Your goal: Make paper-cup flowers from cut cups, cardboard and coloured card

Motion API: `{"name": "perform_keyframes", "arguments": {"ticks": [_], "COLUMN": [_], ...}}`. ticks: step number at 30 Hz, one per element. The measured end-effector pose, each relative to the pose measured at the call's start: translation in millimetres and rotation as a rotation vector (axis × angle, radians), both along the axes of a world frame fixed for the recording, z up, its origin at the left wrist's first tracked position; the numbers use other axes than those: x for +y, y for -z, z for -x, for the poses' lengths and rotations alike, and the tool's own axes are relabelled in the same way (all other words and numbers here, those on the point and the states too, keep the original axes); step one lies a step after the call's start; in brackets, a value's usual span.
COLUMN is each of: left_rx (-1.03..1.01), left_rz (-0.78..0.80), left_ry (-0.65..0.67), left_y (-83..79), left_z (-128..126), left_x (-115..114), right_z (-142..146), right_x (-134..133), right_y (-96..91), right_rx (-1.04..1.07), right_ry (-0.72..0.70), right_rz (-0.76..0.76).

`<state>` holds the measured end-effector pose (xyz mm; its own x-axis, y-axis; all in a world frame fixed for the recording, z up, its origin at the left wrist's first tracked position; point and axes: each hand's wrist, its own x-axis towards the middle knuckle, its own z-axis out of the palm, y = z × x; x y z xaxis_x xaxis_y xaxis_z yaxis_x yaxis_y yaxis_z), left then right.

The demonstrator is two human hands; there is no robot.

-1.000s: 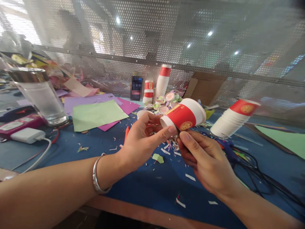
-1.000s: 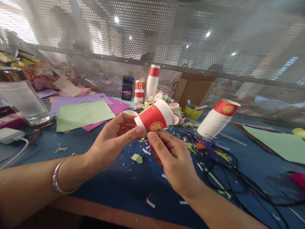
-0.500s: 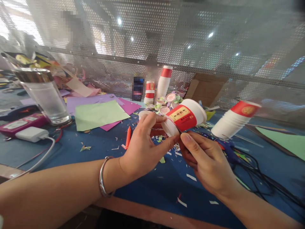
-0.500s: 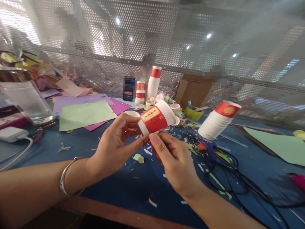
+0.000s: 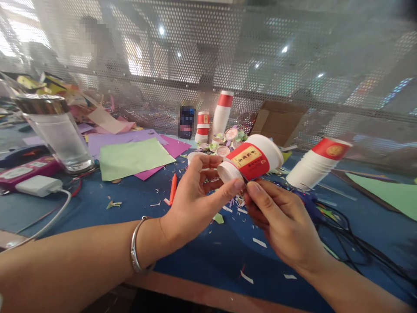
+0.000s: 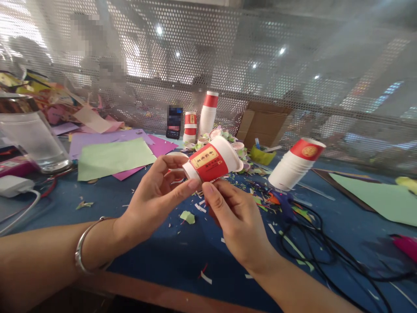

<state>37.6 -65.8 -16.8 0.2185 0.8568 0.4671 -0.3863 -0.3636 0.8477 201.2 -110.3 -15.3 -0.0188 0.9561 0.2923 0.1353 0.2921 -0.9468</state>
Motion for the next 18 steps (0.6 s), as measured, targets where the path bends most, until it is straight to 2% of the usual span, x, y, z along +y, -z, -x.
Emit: {"name": "perform_keyframes", "arguments": {"ticks": [2, 5, 14, 18], "left_rx": [-0.009, -0.013, 0.048, 0.059], "left_rz": [0.072, 0.056, -0.065, -0.072], "left_ry": [0.041, 0.066, -0.072, -0.099], "left_y": [-2.7, -4.1, 1.1, 1.2], "left_z": [0.3, 1.6, 2.2, 2.1], "left_x": [0.1, 0.9, 3.3, 5.0], "right_z": [-1.4, -2.5, -3.0, -0.7], "right_x": [0.3, 1.4, 3.0, 3.5], "right_y": [0.0, 1.1, 2.3, 2.1], "right_rx": [-0.022, -0.045, -0.078, -0.057], "right_ry": [0.001, 0.011, 0.009, 0.013], "right_rz": [-0.007, -0.015, 0.009, 0.032]}}
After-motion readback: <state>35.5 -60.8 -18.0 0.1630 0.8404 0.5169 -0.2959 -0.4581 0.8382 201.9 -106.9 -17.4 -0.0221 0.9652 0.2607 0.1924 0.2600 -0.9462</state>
